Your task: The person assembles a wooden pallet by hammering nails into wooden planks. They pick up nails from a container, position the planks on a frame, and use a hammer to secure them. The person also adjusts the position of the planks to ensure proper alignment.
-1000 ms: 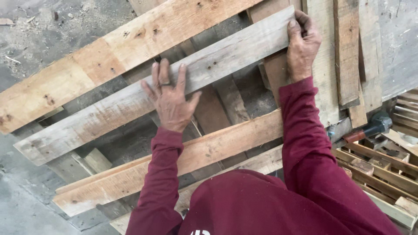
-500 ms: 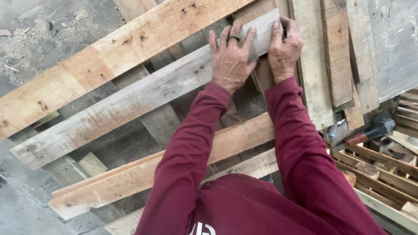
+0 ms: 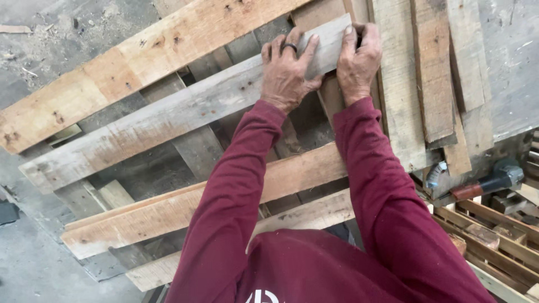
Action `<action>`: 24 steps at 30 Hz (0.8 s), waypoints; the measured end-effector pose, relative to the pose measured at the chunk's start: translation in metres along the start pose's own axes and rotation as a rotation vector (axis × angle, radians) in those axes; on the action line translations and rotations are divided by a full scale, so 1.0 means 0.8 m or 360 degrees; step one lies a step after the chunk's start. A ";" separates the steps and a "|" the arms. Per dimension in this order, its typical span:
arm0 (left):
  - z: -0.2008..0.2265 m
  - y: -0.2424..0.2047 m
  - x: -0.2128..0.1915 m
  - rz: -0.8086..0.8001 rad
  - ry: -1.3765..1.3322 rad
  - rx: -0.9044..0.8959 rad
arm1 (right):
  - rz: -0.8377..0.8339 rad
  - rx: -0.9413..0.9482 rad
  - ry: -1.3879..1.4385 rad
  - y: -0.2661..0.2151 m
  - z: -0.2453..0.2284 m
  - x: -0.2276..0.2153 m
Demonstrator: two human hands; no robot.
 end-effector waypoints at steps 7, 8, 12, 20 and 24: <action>0.001 -0.007 0.012 0.0044 -0.0026 -0.0060 | -0.0051 0.0028 -0.0035 -0.003 0.002 0.003; -0.001 -0.008 0.012 0.0034 -0.0032 -0.0052 | -0.0051 0.0022 -0.0033 -0.004 0.002 0.003; -0.002 0.002 0.007 -0.0018 -0.0062 -0.0032 | -0.0103 0.0039 -0.0013 0.005 0.003 -0.001; -0.003 -0.010 0.025 0.0019 -0.0047 0.0020 | -0.0188 0.0009 0.0057 -0.007 0.027 0.002; 0.002 -0.017 0.026 0.0087 0.0064 0.0023 | -0.0163 -0.0044 -0.0234 -0.014 0.037 0.009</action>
Point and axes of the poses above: each hand's wrist, its own y-axis towards the middle knuckle, its own x-axis out of the palm, z = x × y, the point moved 7 cm from there along y, towards the middle knuckle, and after that the axes turned 12 degrees about -z, right-handed, at the moved point
